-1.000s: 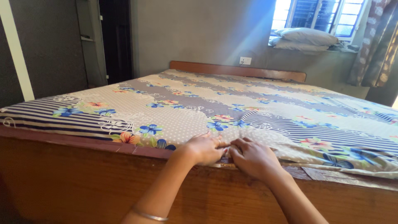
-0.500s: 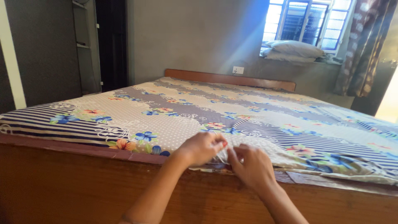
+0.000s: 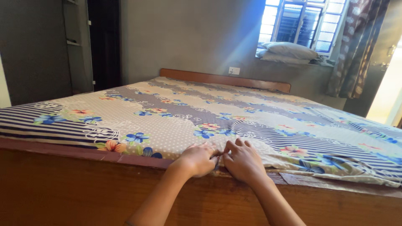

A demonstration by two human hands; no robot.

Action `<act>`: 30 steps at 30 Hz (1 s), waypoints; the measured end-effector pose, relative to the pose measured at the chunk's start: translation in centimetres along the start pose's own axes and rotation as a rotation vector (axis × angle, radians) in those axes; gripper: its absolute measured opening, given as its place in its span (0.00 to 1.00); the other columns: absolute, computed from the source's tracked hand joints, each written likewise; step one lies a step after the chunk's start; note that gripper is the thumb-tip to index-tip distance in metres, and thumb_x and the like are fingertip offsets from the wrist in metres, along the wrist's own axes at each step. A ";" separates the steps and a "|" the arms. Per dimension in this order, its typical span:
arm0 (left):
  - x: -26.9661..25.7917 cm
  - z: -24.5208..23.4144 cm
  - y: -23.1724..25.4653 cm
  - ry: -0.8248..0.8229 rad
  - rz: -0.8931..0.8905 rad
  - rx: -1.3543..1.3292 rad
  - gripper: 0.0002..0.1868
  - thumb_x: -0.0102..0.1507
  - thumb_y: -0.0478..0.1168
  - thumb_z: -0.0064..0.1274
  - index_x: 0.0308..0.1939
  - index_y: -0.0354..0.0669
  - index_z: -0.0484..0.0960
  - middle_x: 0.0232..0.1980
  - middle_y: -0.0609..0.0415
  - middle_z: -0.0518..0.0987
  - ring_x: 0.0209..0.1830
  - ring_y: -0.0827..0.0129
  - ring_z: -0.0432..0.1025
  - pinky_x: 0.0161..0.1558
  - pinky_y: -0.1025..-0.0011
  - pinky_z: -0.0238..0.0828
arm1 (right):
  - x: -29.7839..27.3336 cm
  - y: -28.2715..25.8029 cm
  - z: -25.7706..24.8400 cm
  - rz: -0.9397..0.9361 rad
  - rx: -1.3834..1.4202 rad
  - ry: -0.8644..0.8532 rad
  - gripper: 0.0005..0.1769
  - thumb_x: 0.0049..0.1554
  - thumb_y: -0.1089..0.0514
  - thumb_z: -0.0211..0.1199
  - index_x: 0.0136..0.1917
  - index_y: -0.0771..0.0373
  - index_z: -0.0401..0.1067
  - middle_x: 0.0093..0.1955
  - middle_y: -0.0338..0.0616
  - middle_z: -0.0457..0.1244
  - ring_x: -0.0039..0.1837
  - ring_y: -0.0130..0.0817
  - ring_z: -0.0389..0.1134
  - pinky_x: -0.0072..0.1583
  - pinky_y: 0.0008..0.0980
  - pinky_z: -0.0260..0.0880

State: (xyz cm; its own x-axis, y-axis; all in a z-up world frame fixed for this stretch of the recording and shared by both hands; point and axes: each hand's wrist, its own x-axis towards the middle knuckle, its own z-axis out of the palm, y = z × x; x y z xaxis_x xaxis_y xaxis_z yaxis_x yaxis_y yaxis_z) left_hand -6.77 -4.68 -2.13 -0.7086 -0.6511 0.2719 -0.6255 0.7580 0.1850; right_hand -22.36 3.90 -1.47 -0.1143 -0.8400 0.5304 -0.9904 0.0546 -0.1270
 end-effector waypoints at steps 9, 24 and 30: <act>-2.7 -2.3 3.9 -0.006 0.013 0.017 0.20 0.64 0.48 0.44 0.55 0.49 0.82 0.59 0.45 0.80 0.61 0.51 0.73 0.63 0.56 0.68 | -4.6 -1.4 -1.3 -0.101 0.087 0.143 0.14 0.56 0.48 0.56 0.45 0.62 0.70 0.48 0.50 0.65 0.57 0.51 0.64 0.59 0.49 0.64; -6.7 -4.2 3.8 0.187 0.193 -0.255 0.16 0.65 0.46 0.47 0.47 0.45 0.87 0.37 0.43 0.85 0.35 0.54 0.81 0.45 0.60 0.76 | -5.4 -0.7 -7.2 -0.003 0.274 -0.231 0.33 0.45 0.32 0.72 0.58 0.50 0.80 0.48 0.44 0.73 0.53 0.38 0.75 0.56 0.39 0.72; -5.0 -3.0 3.0 -0.082 0.005 -0.197 0.25 0.70 0.53 0.39 0.43 0.42 0.87 0.35 0.42 0.86 0.38 0.51 0.80 0.46 0.56 0.75 | -5.9 -3.1 -6.3 0.055 0.033 -0.237 0.40 0.37 0.31 0.78 0.61 0.46 0.77 0.44 0.43 0.74 0.50 0.41 0.76 0.55 0.41 0.73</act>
State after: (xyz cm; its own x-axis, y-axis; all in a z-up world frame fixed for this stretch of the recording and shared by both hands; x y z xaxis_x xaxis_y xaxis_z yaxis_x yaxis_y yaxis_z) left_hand -4.13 0.91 -0.07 -0.7405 -0.6424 0.1973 -0.5519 0.7489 0.3668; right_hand -19.12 12.14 1.09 -0.1424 -0.9397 0.3108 -0.9797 0.0891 -0.1793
